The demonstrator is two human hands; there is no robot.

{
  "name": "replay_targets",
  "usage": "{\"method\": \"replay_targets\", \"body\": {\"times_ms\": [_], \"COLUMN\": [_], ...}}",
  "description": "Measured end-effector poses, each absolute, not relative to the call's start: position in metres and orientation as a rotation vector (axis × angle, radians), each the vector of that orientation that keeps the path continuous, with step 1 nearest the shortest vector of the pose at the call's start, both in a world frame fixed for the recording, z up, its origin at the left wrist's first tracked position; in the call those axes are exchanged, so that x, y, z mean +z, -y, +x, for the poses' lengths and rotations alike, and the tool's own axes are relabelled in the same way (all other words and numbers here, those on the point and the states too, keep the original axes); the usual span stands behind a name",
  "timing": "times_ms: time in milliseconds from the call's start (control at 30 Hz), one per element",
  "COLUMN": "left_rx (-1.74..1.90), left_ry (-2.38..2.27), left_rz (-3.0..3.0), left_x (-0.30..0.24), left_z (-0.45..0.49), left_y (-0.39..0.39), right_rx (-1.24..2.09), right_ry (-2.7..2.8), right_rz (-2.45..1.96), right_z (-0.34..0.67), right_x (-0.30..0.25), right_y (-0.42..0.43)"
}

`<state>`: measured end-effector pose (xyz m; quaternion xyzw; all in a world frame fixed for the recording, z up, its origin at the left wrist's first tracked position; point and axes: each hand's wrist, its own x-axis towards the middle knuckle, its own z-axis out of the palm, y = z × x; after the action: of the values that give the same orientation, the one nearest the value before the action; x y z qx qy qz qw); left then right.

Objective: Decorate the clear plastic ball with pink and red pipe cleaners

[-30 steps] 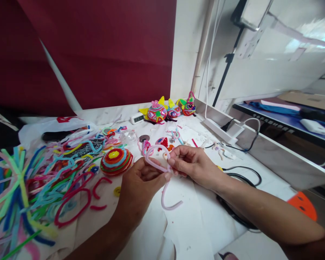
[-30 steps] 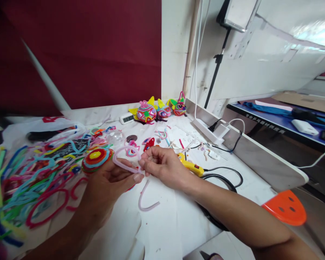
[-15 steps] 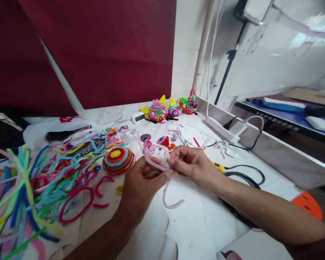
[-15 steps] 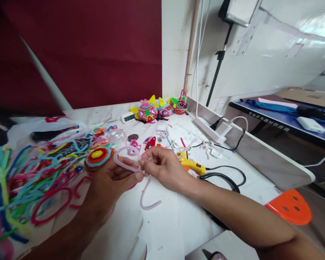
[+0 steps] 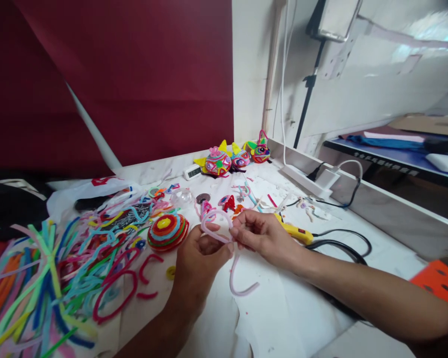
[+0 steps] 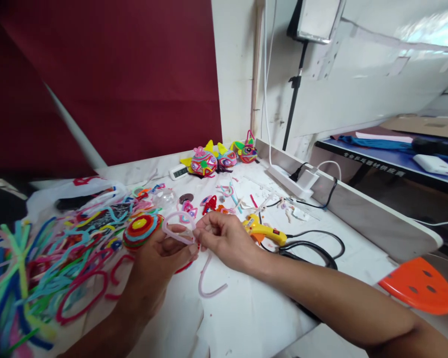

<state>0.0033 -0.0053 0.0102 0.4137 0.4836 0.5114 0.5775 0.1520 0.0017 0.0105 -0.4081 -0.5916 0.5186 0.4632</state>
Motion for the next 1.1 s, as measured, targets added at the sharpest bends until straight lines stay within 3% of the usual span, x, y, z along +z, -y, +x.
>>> {"method": "replay_targets", "body": {"times_ms": [733, 967, 1100], "left_rx": [1.193, 1.244, 1.256], "left_ry": [-1.133, -1.072, -1.05], "left_rz": [0.913, 0.856, 0.825], "left_x": [0.0, -0.002, -0.002], "left_z": [-0.001, -0.008, -0.008], "left_y": [-0.008, -0.014, -0.015], "right_rx": [1.31, 1.181, 0.937], "right_ry": [1.432, 1.682, 1.923], "right_rz": [-1.026, -1.045, -1.135], "right_z": [0.155, 0.181, 0.206], "right_x": [0.01, 0.015, 0.014], "right_y": [-0.017, -0.015, 0.005]}}
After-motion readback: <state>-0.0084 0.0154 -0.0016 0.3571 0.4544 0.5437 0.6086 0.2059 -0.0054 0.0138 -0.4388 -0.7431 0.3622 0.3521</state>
